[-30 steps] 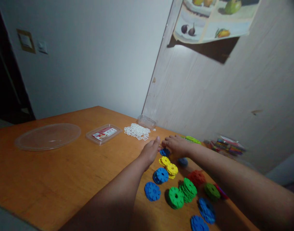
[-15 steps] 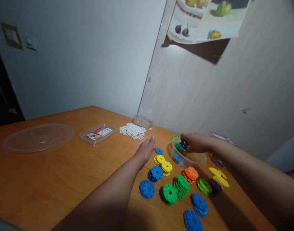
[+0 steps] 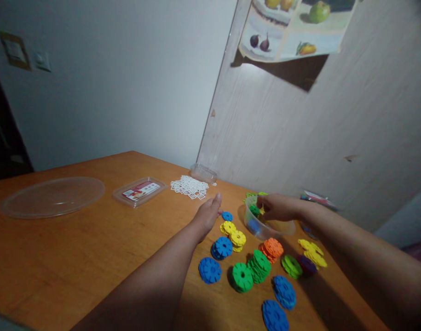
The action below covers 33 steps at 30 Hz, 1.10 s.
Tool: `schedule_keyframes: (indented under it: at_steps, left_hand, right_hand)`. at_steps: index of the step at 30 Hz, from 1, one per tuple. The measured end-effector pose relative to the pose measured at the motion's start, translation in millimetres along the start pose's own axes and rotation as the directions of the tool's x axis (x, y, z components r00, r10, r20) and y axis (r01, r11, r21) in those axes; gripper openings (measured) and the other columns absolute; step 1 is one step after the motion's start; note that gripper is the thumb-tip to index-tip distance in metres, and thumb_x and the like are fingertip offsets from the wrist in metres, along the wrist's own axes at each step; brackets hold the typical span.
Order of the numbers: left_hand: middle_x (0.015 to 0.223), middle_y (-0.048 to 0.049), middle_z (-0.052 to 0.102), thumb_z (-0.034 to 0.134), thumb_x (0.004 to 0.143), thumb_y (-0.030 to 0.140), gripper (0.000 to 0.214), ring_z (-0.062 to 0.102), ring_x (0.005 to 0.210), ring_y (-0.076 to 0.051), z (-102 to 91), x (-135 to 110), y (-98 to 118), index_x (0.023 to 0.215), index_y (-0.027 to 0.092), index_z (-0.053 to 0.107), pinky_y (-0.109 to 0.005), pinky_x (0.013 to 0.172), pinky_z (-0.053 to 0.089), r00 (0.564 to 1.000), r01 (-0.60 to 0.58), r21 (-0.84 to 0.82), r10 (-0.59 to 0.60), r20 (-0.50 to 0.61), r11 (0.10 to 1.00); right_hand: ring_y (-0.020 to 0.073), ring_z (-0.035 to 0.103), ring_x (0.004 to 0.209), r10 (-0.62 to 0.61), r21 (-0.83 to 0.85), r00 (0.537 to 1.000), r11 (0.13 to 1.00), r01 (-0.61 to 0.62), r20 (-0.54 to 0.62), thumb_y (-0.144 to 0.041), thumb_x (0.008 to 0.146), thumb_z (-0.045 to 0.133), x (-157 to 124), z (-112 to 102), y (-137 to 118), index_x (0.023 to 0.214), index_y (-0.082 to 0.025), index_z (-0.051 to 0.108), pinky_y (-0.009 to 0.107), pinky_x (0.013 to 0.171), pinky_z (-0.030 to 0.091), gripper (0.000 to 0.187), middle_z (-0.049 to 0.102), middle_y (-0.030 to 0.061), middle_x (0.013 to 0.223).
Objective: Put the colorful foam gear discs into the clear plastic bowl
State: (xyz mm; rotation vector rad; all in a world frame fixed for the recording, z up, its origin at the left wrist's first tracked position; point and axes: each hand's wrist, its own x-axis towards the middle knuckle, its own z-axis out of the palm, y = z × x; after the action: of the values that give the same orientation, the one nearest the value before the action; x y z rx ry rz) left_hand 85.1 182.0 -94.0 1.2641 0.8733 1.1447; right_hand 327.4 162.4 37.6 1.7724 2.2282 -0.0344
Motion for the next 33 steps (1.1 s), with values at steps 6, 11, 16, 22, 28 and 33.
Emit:
schedule_keyframes:
  at_steps: [6, 11, 16, 22, 28, 33]
  left_hand:
    - [0.123, -0.0193, 0.066, 0.037, 0.084, 0.084, 0.083, 0.067, 0.105, -0.029, 0.2, 1, -3, 0.115, 0.012, 0.062, -0.04, 0.095, 0.049, 1.0, 0.005, 0.016, -0.004, -0.021, 1.0]
    - [0.126, -0.0166, 0.066, 0.038, 0.085, 0.083, 0.08, 0.066, 0.106, -0.028, 1.2, 0, 0, 0.119, 0.015, 0.063, -0.037, 0.093, 0.049, 1.0, -0.007, -0.002, 0.007, -0.014, 1.0]
    - [0.122, -0.0161, 0.068, 0.038, 0.084, 0.084, 0.079, 0.065, 0.104, -0.026, 1.1, 0, 0, 0.113, 0.015, 0.064, -0.036, 0.092, 0.049, 1.0, 0.01, 0.001, -0.01, -0.018, 1.0]
    - [0.109, -0.0142, 0.071, 0.041, 0.085, 0.081, 0.073, 0.066, 0.102, -0.026, 0.1, 1, -1, 0.107, 0.016, 0.064, -0.035, 0.092, 0.048, 1.0, 0.007, 0.014, -0.006, -0.017, 1.0]
    - [0.108, -0.0137, 0.072, 0.041, 0.086, 0.08, 0.072, 0.066, 0.105, -0.026, -0.1, -1, 2, 0.109, 0.015, 0.064, -0.036, 0.095, 0.048, 1.0, 0.027, 0.012, -0.027, -0.01, 1.0]
    - [0.109, -0.0145, 0.072, 0.04, 0.086, 0.08, 0.073, 0.066, 0.105, -0.027, 0.3, 0, 2, 0.108, 0.015, 0.064, -0.037, 0.095, 0.048, 1.0, 0.009, 0.015, -0.009, 0.009, 1.0]
  right_hand:
    - [0.0181, 0.064, 0.084, -0.078, -0.032, 0.988, 0.997, 0.074, -0.135, -0.024, 0.087, 0.051, 6, -25, -30, 0.115, -0.018, 0.064, 0.025, 0.066, 0.042, 0.031, 0.073, 0.0077, 0.102]
    - [0.0268, 0.06, 0.111, -0.246, -0.189, 0.962, 0.957, 0.221, -0.116, -0.03, 0.08, 0.066, 18, -25, -76, 0.119, -0.023, 0.068, 0.032, 0.085, 0.042, 0.04, 0.071, 0.009, 0.119]
    - [0.0339, 0.056, 0.117, -0.292, -0.326, 0.956, 0.905, 0.273, -0.008, -0.028, 0.074, 0.071, 34, -12, -101, 0.124, -0.024, 0.069, 0.041, 0.091, 0.039, 0.05, 0.07, 0.0137, 0.118]
    - [0.0333, 0.057, 0.113, -0.281, -0.356, 0.958, 0.89, 0.285, 0.064, -0.032, 0.073, 0.07, 45, -3, -102, 0.118, -0.026, 0.071, 0.041, 0.089, 0.04, 0.045, 0.071, 0.0126, 0.116]
    - [0.0326, 0.058, 0.111, -0.272, -0.324, 0.961, 0.905, 0.275, 0.057, -0.031, 0.074, 0.068, 51, 3, -98, 0.114, -0.026, 0.072, 0.04, 0.088, 0.041, 0.041, 0.072, 0.0119, 0.109]
    - [0.0321, 0.061, 0.109, -0.266, -0.274, 0.964, 0.926, 0.26, 0.013, -0.033, 0.073, 0.069, 48, -2, -92, 0.115, -0.025, 0.072, 0.037, 0.085, 0.043, 0.043, 0.073, 0.0118, 0.107]
